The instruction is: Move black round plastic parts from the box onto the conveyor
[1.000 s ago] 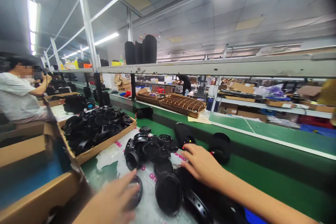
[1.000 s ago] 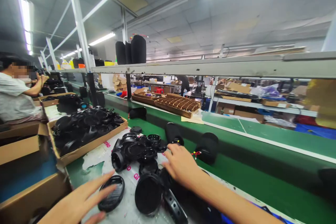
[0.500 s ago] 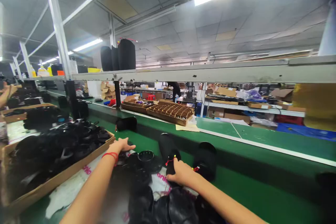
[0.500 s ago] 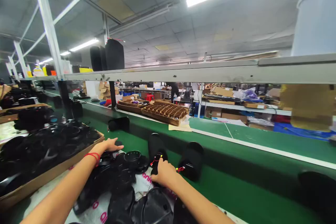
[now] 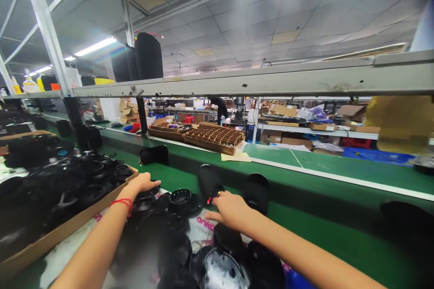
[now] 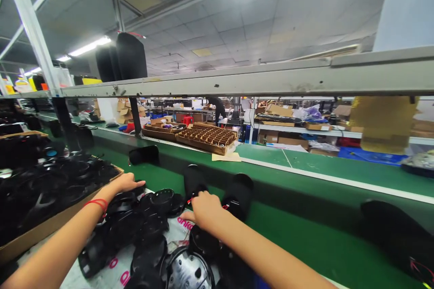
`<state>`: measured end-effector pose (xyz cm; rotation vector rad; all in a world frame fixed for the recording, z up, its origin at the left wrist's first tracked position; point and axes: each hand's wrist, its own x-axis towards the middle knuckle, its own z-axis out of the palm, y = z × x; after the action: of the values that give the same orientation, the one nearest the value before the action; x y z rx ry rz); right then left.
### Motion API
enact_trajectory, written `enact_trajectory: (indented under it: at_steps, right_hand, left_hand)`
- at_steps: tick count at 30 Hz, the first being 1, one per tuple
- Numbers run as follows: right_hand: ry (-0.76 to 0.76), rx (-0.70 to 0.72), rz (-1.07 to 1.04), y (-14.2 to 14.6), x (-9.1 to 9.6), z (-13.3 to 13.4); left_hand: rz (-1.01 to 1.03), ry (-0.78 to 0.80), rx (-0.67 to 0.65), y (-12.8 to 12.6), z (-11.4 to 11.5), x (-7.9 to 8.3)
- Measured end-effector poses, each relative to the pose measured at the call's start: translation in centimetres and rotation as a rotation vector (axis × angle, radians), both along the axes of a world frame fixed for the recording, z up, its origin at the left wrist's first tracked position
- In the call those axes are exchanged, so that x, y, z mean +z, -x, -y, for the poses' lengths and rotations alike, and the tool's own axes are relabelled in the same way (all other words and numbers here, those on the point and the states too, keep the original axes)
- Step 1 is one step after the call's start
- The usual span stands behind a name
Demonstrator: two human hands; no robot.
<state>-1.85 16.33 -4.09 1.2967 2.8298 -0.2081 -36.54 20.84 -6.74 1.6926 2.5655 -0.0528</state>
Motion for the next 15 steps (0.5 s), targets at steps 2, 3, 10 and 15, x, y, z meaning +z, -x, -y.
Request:
enact_trajectory:
  at_steps: [2, 3, 10, 15]
  right_hand:
    - [-0.113, 0.074, -0.029, 2.4, -0.1, -0.5]
    - [-0.147, 0.127, -0.035, 3.8, -0.4, -0.9]
    - [-0.102, 0.311, 0.123, 10.3, -2.6, -4.0]
    - [-0.058, 0.308, 0.167, 9.6, -2.8, -3.7]
  left_hand:
    - [0.019, -0.053, -0.005, 0.0, -0.4, -0.5]
    - [0.031, -0.069, -0.007, 0.0, -0.6, -0.7]
    - [0.136, -0.018, -0.012, 0.2, -0.9, -1.8]
    - [0.23, -0.241, -0.079, -0.4, -0.1, 0.8]
